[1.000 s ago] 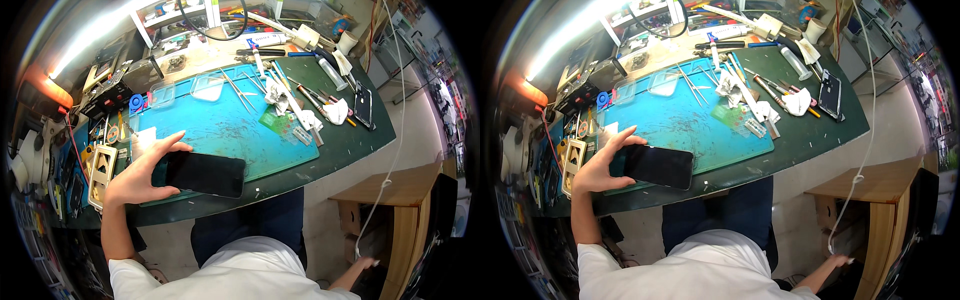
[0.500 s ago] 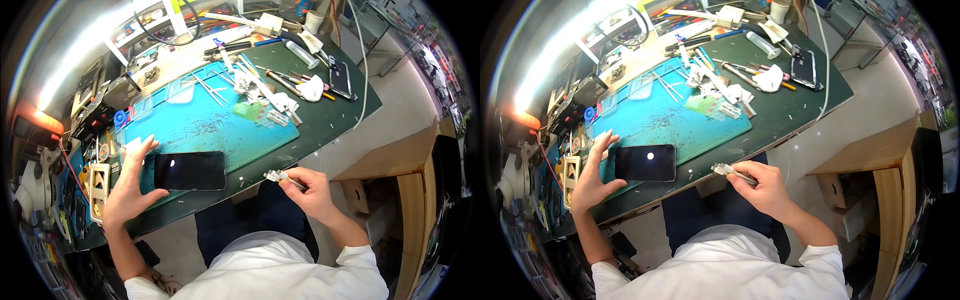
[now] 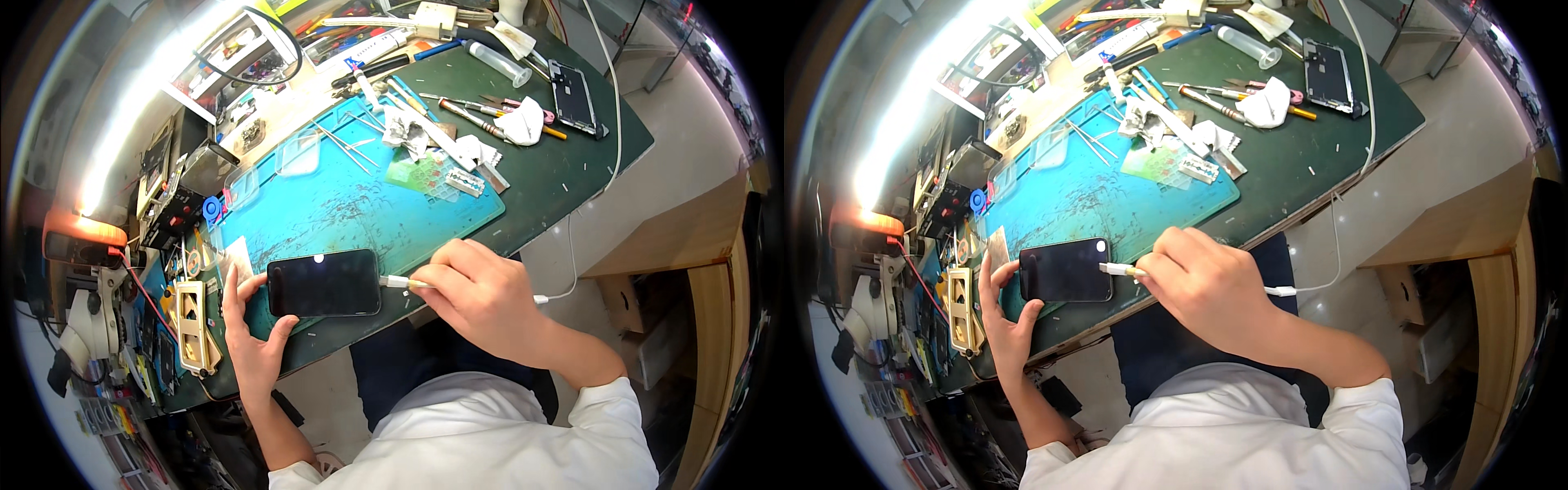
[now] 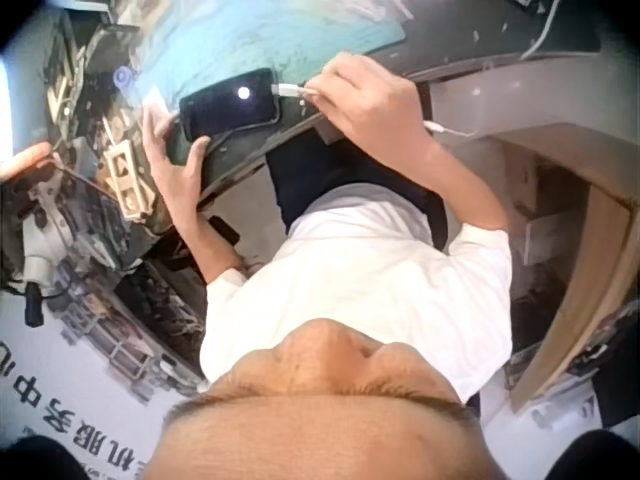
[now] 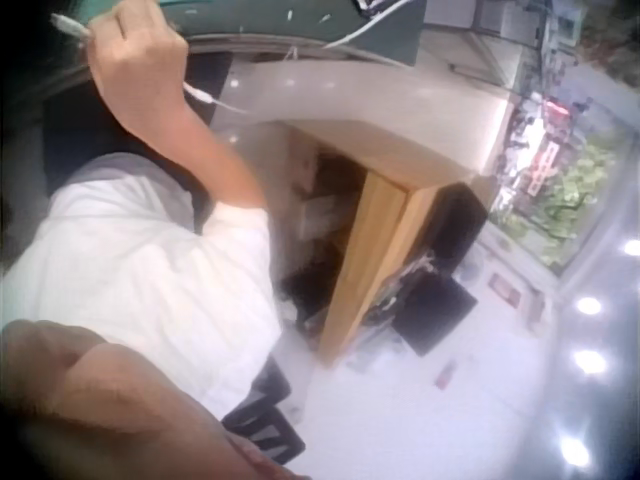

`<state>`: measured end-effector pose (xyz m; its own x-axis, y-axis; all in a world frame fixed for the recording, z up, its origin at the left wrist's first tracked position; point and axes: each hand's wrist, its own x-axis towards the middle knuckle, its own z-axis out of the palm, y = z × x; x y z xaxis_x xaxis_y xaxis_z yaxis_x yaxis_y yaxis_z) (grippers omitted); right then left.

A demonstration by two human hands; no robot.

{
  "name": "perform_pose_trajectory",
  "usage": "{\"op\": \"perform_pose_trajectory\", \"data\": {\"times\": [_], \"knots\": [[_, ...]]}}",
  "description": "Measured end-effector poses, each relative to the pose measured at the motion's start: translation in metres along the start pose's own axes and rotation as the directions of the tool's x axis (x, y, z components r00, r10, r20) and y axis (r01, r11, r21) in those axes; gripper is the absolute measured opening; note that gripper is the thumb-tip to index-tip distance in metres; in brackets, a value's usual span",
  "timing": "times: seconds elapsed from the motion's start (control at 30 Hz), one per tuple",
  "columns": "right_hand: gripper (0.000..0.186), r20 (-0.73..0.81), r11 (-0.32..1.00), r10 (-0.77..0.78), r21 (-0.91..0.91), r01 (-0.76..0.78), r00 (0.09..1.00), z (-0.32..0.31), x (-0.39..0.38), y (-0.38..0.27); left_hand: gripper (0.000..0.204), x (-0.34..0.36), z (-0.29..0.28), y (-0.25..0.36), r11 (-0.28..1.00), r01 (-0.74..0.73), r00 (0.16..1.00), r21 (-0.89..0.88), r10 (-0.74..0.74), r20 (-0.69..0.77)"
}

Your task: The person disassembles a smartphone by removing the back cover and disconnecting internal components. They use a screwdriver and a plastic pry tool to detach the battery and screen connectors, then reassemble the device by reconnecting cables and snapping the back cover into place.

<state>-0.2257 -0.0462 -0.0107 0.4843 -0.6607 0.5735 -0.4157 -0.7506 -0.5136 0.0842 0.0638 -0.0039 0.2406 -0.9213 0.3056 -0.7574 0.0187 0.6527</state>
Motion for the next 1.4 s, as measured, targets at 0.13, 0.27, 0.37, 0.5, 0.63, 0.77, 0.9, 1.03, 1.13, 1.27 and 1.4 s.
{"op": "perform_pose_trajectory", "data": {"times": [0.13,0.27,0.37,0.5,0.63,0.77,0.9,1.03,1.13,1.27,1.4], "knots": [[0.015,-0.006,0.998,-0.028,-0.052,0.028,1.000,0.004,0.003,0.005,0.105,0.000,0.003,-0.001,1.000,0.019,1.000,-0.020,-0.019,0.005],[0.014,0.014,1.000,0.001,0.017,-0.002,1.000,0.007,0.001,0.009,0.106,-0.001,0.002,-0.001,0.999,0.029,1.000,-0.029,-0.029,0.004],[0.014,0.015,1.000,-0.003,0.011,0.003,1.000,0.005,0.002,0.009,0.106,-0.001,0.002,0.000,0.999,0.030,1.000,-0.038,-0.030,-0.002],[0.014,0.026,1.000,-0.013,0.020,0.013,1.000,0.007,0.004,0.010,0.108,-0.001,0.002,-0.002,0.999,0.024,1.000,-0.032,-0.024,-0.013],[0.014,0.026,1.000,-0.025,-0.005,0.025,0.999,0.006,0.004,0.009,0.109,0.003,0.005,0.007,0.997,0.032,0.999,-0.066,-0.033,-0.015],[0.013,0.071,0.995,-0.080,0.060,0.075,0.994,0.017,0.006,0.004,0.112,-0.006,-0.007,0.002,0.996,0.087,0.996,-0.014,-0.087,-0.023],[0.012,0.052,0.991,-0.097,0.095,0.091,0.994,0.010,0.008,0.010,0.110,0.003,0.000,0.008,0.997,0.072,0.997,-0.013,-0.072,-0.003],[0.014,0.079,0.992,-0.080,0.105,0.072,0.994,0.009,0.012,0.010,0.118,0.001,-0.001,0.003,0.999,0.037,0.999,0.022,-0.036,-0.028],[0.018,0.086,0.991,-0.035,0.129,0.024,0.996,0.006,0.017,0.013,0.119,-0.001,-0.001,0.002,0.998,0.049,0.998,-0.025,-0.050,-0.029],[0.026,0.061,0.993,0.109,0.046,-0.112,0.992,0.000,0.032,0.019,0.119,-0.002,0.000,-0.002,0.998,0.037,0.999,-0.042,-0.038,-0.032],[0.037,0.067,0.984,0.169,0.039,-0.172,0.983,-0.004,0.046,0.033,0.117,-0.001,-0.001,0.000,0.998,0.043,0.999,-0.039,-0.044,-0.030]]}}
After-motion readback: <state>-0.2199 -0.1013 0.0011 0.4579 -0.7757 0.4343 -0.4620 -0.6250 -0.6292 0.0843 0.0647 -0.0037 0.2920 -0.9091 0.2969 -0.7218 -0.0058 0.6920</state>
